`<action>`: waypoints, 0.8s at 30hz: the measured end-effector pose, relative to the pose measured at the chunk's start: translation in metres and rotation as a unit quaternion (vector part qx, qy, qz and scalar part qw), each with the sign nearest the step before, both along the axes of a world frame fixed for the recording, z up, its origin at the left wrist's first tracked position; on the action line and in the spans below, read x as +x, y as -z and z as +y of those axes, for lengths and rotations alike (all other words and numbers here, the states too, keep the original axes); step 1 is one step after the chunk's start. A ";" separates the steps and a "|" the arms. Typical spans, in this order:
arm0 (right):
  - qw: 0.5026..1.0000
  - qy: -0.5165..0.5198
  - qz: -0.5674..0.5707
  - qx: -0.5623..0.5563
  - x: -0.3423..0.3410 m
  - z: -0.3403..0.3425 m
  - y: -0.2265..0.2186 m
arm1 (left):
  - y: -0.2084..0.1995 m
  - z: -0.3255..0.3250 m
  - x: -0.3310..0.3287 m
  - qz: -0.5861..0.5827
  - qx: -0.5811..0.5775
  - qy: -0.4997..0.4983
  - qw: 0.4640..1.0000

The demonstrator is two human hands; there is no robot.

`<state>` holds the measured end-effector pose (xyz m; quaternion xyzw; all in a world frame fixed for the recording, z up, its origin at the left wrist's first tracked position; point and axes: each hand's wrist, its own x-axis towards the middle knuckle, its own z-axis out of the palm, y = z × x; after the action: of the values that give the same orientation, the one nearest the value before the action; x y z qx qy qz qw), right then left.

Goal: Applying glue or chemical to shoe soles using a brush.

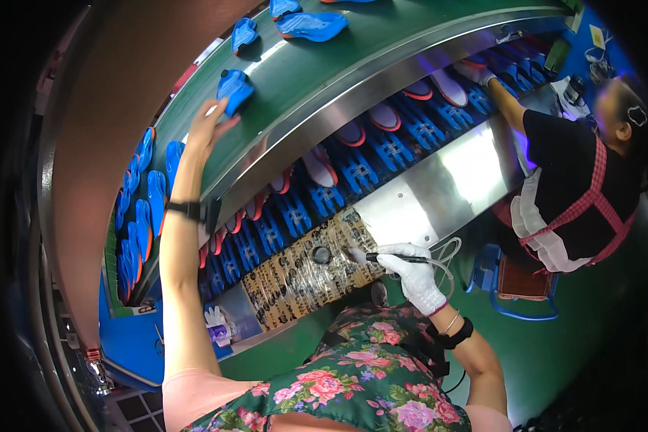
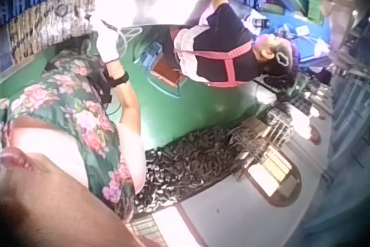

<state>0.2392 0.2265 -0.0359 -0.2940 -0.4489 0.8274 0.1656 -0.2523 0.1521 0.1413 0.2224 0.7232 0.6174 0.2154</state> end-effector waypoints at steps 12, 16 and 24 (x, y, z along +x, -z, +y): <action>0.994 -0.018 0.089 -0.054 -0.028 0.001 -0.075 | 0.085 -0.152 0.225 -0.124 0.142 -0.077 0.979; 0.977 -0.057 0.203 -0.026 -0.041 0.004 -0.091 | 0.122 -0.133 0.228 -0.340 0.163 -0.106 0.920; 0.932 -0.050 0.164 0.318 -0.065 -0.002 -0.133 | 0.122 -0.109 0.312 -0.335 0.244 0.068 0.907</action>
<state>0.1738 0.2243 0.0975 -0.0632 -0.6692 0.6851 0.2807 0.0595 0.0429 0.0189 0.0961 0.4182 0.7968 0.4255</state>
